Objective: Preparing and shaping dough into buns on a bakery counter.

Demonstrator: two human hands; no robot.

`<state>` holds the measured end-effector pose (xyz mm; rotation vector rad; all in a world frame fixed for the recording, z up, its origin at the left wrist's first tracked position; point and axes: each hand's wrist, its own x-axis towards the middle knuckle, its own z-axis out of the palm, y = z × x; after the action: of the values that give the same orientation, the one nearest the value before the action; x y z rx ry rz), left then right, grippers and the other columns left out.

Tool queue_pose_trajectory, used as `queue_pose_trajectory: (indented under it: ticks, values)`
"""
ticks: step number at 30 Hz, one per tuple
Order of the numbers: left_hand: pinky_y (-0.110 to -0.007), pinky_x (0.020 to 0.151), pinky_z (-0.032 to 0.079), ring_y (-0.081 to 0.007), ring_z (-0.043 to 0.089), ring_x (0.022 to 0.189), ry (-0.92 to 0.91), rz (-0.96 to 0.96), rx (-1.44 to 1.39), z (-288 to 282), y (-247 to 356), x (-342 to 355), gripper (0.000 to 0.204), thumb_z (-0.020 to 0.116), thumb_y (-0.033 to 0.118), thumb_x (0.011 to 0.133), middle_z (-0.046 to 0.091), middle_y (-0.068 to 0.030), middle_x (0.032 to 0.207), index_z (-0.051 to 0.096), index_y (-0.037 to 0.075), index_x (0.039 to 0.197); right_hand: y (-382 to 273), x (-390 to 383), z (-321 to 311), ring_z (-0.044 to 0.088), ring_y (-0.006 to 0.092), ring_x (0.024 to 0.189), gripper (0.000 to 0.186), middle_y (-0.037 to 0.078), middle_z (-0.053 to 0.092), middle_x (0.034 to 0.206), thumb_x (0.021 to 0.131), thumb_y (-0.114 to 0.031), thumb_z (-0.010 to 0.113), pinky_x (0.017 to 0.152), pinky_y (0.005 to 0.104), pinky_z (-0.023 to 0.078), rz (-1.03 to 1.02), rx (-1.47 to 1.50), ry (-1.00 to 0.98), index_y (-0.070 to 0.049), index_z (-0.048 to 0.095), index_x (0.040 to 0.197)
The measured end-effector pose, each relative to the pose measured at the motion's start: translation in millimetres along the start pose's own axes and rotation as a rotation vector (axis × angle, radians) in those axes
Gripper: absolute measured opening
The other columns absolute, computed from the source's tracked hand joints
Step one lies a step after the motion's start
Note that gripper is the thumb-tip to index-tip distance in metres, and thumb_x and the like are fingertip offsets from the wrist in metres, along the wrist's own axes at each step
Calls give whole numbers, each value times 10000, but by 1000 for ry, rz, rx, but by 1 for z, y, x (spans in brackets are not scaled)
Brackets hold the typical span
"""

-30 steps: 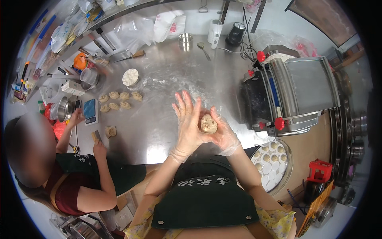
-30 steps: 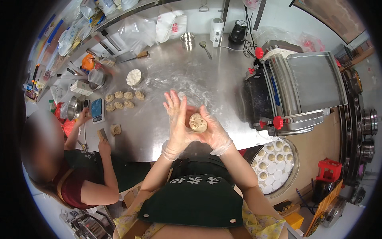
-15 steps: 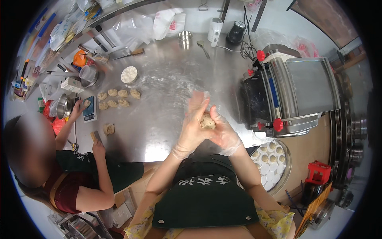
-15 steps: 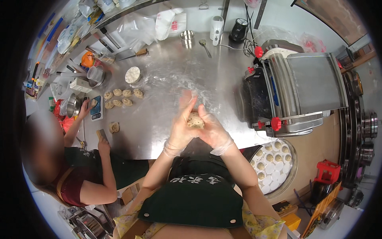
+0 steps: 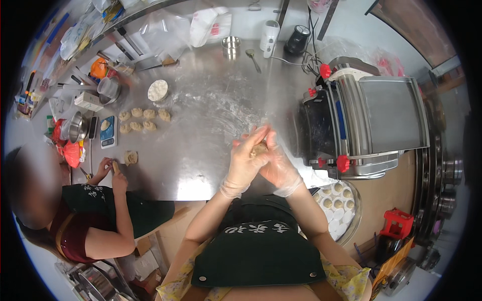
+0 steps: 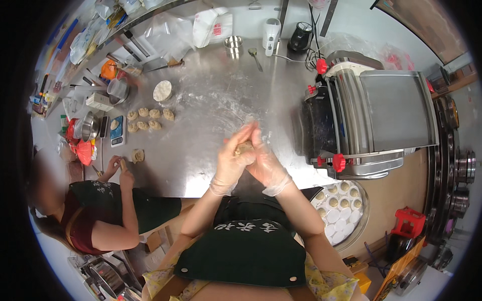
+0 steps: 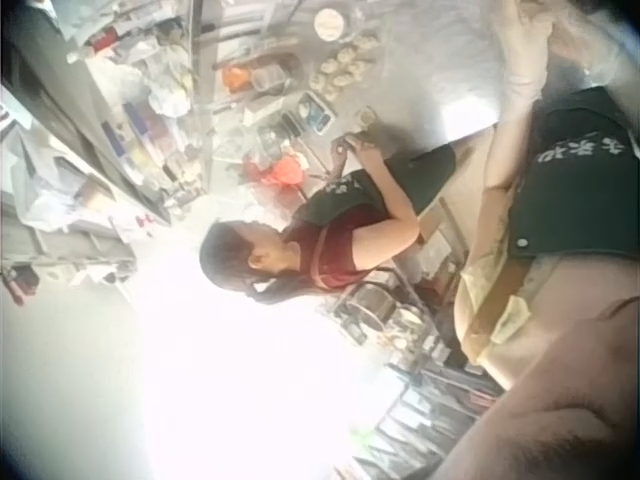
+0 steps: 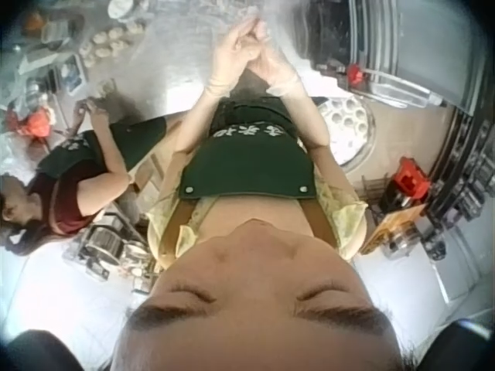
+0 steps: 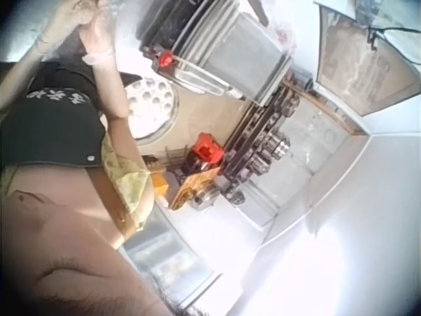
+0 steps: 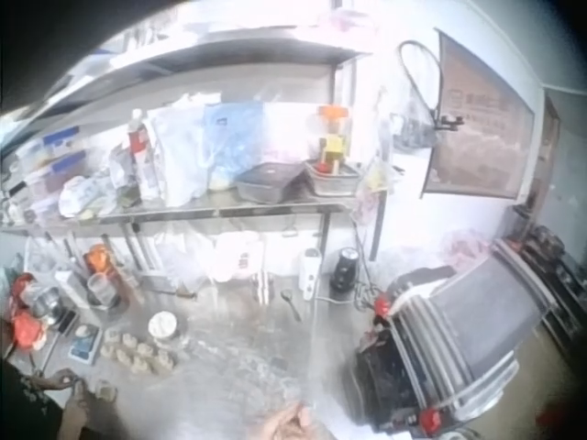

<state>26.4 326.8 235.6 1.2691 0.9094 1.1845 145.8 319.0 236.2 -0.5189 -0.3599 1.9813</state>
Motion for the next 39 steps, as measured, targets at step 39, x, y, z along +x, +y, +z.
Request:
queue_pose_trajectory:
  ticks: [39]
  values:
    - [-427, 1145, 328, -339, 540, 1301, -50, -186, -151, -107, 2, -38, 580, 728, 216, 843, 581, -219, 1361, 557, 41, 1369, 113, 36, 54, 497, 238, 1285, 645, 133, 516, 1383, 1017, -501, 456, 1099, 412, 393, -52, 11, 153, 27, 437, 1387]
